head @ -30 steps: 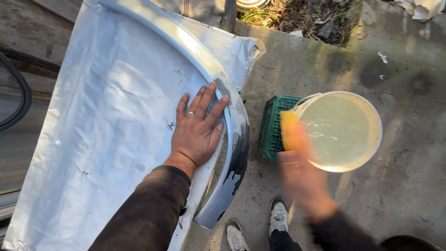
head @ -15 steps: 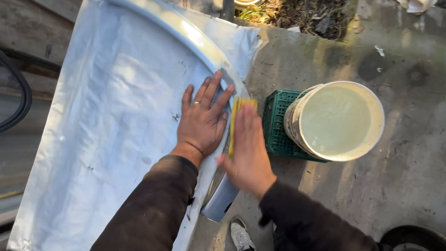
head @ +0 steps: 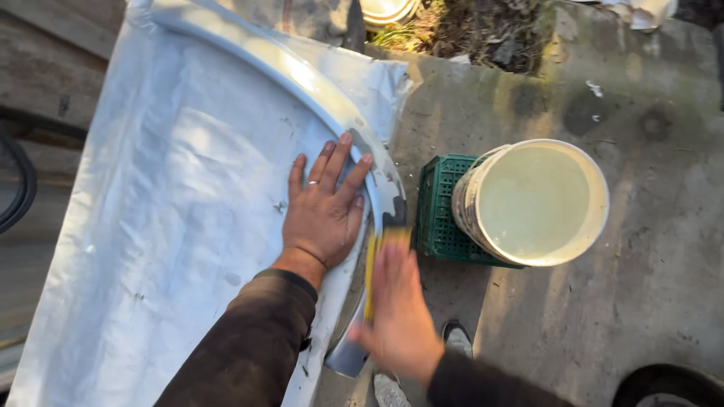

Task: The person uses an orbital sander to smooth the surface of a curved car trim piece. They then switch to hand-sanding with a wet sanding block, repeatedly dipping it into a bucket of water to clean the surface.

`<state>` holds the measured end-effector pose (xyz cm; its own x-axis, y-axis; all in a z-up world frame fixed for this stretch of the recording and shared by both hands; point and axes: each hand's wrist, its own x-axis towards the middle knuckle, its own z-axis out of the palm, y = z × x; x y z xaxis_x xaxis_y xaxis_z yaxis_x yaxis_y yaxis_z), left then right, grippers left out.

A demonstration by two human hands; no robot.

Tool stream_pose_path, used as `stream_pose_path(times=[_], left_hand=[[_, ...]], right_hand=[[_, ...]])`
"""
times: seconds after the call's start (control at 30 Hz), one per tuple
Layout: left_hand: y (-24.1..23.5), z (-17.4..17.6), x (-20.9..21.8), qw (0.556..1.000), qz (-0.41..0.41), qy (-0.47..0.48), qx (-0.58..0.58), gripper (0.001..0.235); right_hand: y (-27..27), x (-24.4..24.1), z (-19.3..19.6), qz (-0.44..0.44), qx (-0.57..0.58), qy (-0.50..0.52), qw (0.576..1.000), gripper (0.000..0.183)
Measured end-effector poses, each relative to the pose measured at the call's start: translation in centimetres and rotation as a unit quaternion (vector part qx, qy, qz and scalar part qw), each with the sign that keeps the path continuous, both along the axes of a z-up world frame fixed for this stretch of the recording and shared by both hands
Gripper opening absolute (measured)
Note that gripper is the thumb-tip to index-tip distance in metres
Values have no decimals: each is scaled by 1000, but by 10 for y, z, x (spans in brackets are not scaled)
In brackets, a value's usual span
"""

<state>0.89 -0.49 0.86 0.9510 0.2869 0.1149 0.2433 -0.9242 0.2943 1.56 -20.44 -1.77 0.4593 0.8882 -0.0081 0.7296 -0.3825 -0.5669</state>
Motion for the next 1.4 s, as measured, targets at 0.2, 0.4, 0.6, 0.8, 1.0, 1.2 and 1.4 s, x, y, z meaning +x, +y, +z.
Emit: stream_pose_path(times=[0.2, 0.4, 0.6, 0.8, 1.0, 1.2, 1.4], left_hand=[[-4, 3, -2, 1000, -22, -6, -5, 64], [-3, 4, -4, 1000, -12, -14, -17, 63], [-3, -1, 5, 999, -12, -33, 10, 64], [-5, -3, 3, 999, -25, -20, -18, 68], [2, -2, 2, 1000, -7, -14, 18, 69], [-4, -1, -1, 1000, -13, -9, 3, 71], [-3, -2, -1, 1000, -12, 7, 0, 68]], right_hand=[[8, 12, -4, -91, 86, 27, 992, 105], [20, 7, 14, -20, 46, 12, 999, 119], [-8, -29, 2, -92, 57, 9, 994, 114], [28, 29, 14, -134, 79, 79, 985, 114], [1, -29, 1, -81, 121, 29, 989, 118], [16, -1, 12, -109, 46, 9, 993, 111], [6, -15, -5, -79, 116, 8, 990, 115]])
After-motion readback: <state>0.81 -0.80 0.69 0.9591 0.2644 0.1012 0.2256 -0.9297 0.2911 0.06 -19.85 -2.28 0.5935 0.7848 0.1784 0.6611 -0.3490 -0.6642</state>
